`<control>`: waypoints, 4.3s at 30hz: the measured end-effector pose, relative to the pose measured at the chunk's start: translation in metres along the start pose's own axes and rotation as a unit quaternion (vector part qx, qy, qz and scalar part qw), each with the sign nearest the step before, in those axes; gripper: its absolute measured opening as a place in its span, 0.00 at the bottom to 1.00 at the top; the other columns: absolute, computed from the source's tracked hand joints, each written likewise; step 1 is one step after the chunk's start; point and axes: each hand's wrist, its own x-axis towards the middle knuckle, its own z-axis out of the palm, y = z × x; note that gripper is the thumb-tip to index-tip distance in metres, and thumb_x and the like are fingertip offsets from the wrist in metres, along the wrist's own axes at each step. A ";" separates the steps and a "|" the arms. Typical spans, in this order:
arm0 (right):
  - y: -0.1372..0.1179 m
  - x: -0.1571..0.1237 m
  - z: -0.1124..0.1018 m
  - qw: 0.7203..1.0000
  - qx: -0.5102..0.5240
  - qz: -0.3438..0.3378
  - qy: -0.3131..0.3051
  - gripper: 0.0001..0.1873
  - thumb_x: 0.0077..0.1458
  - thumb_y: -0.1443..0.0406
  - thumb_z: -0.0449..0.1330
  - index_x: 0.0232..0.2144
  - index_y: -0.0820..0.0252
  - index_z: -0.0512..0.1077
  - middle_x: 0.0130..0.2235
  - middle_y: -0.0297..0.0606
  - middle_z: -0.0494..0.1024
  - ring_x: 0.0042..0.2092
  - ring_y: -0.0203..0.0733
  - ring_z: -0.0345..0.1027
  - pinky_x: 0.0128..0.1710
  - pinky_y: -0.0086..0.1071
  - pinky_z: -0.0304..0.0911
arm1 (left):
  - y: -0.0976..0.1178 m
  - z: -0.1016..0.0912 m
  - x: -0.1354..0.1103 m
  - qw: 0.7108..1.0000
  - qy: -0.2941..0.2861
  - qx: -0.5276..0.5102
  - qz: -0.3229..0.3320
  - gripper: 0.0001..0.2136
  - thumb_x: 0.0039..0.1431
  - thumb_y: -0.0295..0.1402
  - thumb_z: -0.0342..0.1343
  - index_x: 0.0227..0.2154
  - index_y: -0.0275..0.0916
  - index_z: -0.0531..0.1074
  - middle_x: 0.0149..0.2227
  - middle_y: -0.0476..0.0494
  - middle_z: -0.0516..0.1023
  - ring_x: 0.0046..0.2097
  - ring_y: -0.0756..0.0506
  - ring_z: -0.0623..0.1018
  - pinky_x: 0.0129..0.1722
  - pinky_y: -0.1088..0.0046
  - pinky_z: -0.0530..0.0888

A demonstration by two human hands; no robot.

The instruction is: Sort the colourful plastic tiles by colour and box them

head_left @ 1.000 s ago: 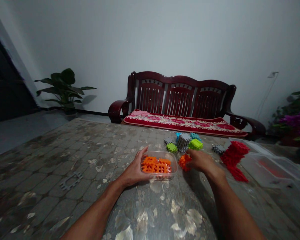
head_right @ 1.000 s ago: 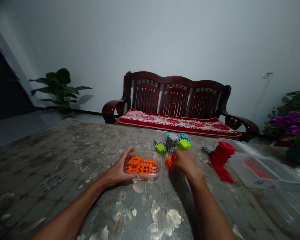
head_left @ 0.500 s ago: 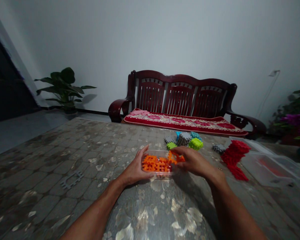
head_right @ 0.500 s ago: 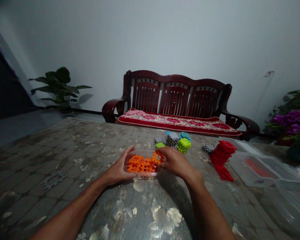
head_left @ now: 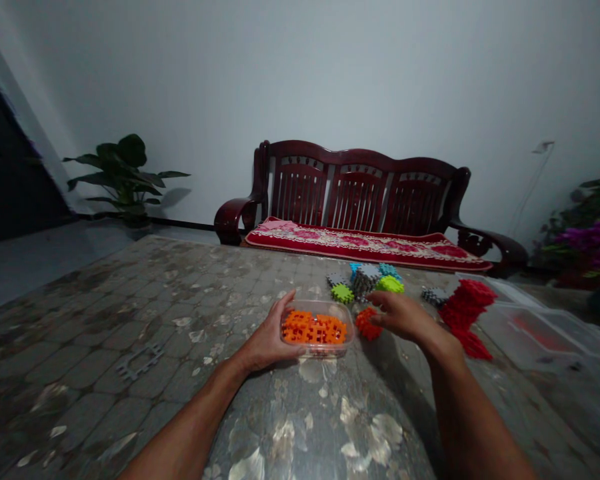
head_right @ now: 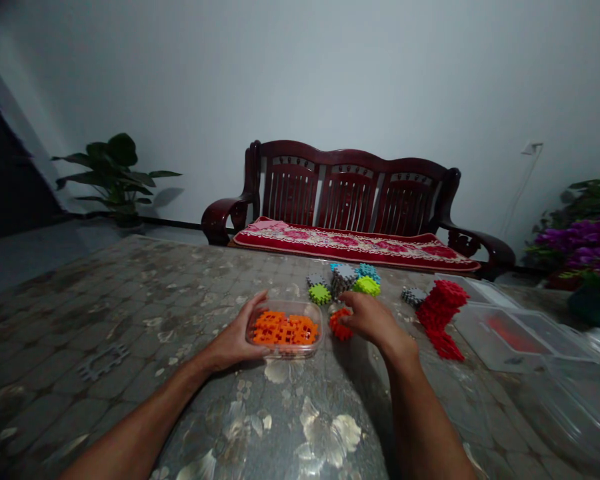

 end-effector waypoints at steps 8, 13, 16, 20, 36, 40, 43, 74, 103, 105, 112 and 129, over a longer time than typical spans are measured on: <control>-0.002 0.001 0.011 0.991 -0.097 0.087 -0.033 0.25 0.49 0.60 0.65 0.51 0.55 0.74 0.52 0.47 0.79 0.55 0.57 0.71 0.49 0.40 0.64 | -0.005 -0.001 0.001 1.000 -0.003 0.002 0.008 0.57 0.40 0.41 0.74 0.70 0.43 0.46 0.68 0.30 0.59 0.66 0.33 0.65 0.65 0.52 0.65; -0.006 0.003 0.014 0.988 -0.116 0.087 -0.043 0.22 0.50 0.65 0.63 0.49 0.59 0.75 0.52 0.51 0.79 0.52 0.57 0.73 0.44 0.39 0.64 | -0.008 -0.001 0.001 1.000 -0.005 -0.010 0.019 0.56 0.40 0.40 0.74 0.70 0.43 0.46 0.69 0.30 0.56 0.67 0.33 0.64 0.66 0.52 0.65; -0.008 0.004 0.014 0.987 -0.130 0.086 -0.048 0.20 0.52 0.67 0.61 0.49 0.61 0.75 0.52 0.52 0.79 0.52 0.56 0.74 0.43 0.38 0.64 | -0.008 -0.001 0.001 1.000 -0.008 -0.015 0.026 0.56 0.41 0.38 0.74 0.70 0.44 0.46 0.68 0.30 0.57 0.67 0.34 0.64 0.66 0.51 0.65; -0.008 0.003 0.011 0.986 -0.137 0.090 -0.027 0.17 0.55 0.67 0.59 0.47 0.60 0.76 0.49 0.51 0.80 0.50 0.56 0.75 0.42 0.37 0.65 | -0.006 -0.001 0.001 0.999 -0.014 -0.028 0.020 0.56 0.41 0.37 0.74 0.69 0.44 0.46 0.66 0.30 0.60 0.66 0.34 0.66 0.65 0.50 0.66; -0.063 0.007 0.037 0.972 0.041 -0.219 0.078 0.24 0.54 0.72 0.61 0.54 0.57 0.74 0.53 0.44 0.78 0.54 0.47 0.71 0.56 0.38 0.63 | 0.001 0.000 0.000 1.000 -0.003 0.009 0.025 0.54 0.40 0.35 0.73 0.69 0.45 0.48 0.68 0.32 0.58 0.67 0.32 0.64 0.65 0.50 0.66; -0.056 0.011 0.036 0.976 0.035 -0.199 0.087 0.24 0.53 0.73 0.60 0.53 0.59 0.75 0.57 0.44 0.76 0.58 0.47 0.68 0.59 0.37 0.60 | 0.004 0.000 -0.001 1.000 0.007 0.015 0.026 0.55 0.40 0.35 0.73 0.69 0.44 0.48 0.69 0.32 0.55 0.67 0.31 0.63 0.65 0.50 0.65; -0.043 0.013 0.026 0.982 0.034 -0.154 0.105 0.22 0.55 0.71 0.59 0.53 0.57 0.75 0.55 0.42 0.77 0.57 0.45 0.70 0.58 0.35 0.61 | 0.006 0.000 -0.002 1.000 0.003 0.015 0.019 0.54 0.40 0.36 0.73 0.69 0.44 0.48 0.69 0.31 0.55 0.67 0.31 0.63 0.66 0.50 0.64; -0.031 -0.004 0.010 0.995 -0.010 -0.065 0.073 0.25 0.55 0.63 0.60 0.55 0.58 0.72 0.54 0.45 0.78 0.54 0.49 0.72 0.52 0.35 0.63 | -0.005 0.001 0.001 0.999 -0.009 -0.029 0.032 0.55 0.40 0.33 0.73 0.70 0.45 0.47 0.67 0.32 0.59 0.67 0.33 0.64 0.65 0.50 0.65; 0.006 0.011 0.014 0.995 -0.073 0.069 0.000 0.25 0.54 0.61 0.61 0.55 0.59 0.73 0.56 0.48 0.77 0.56 0.54 0.71 0.52 0.40 0.64 | 0.004 0.004 0.000 0.999 -0.011 -0.047 0.007 0.57 0.39 0.34 0.74 0.69 0.43 0.45 0.68 0.30 0.56 0.67 0.33 0.63 0.68 0.50 0.60; 0.002 0.009 0.017 0.992 -0.094 0.084 -0.022 0.27 0.51 0.60 0.63 0.54 0.58 0.72 0.55 0.48 0.77 0.57 0.56 0.70 0.50 0.40 0.64 | 0.002 0.003 0.000 0.999 -0.011 -0.045 0.010 0.57 0.40 0.33 0.73 0.70 0.43 0.45 0.68 0.30 0.56 0.67 0.33 0.63 0.68 0.50 0.60; -0.012 0.009 0.025 0.987 -0.115 0.103 -0.043 0.24 0.49 0.64 0.63 0.50 0.59 0.74 0.51 0.50 0.79 0.53 0.56 0.73 0.43 0.36 0.64 | -0.001 0.004 0.001 0.999 -0.006 -0.044 0.010 0.57 0.39 0.34 0.74 0.70 0.44 0.45 0.68 0.29 0.57 0.67 0.32 0.64 0.67 0.48 0.61; -0.045 0.004 0.027 0.967 0.105 -0.194 0.125 0.24 0.54 0.65 0.62 0.54 0.58 0.73 0.53 0.44 0.78 0.54 0.49 0.71 0.56 0.40 0.64 | 0.000 0.005 0.000 0.999 -0.003 -0.035 0.031 0.57 0.39 0.34 0.73 0.70 0.43 0.45 0.68 0.30 0.57 0.68 0.33 0.63 0.66 0.50 0.63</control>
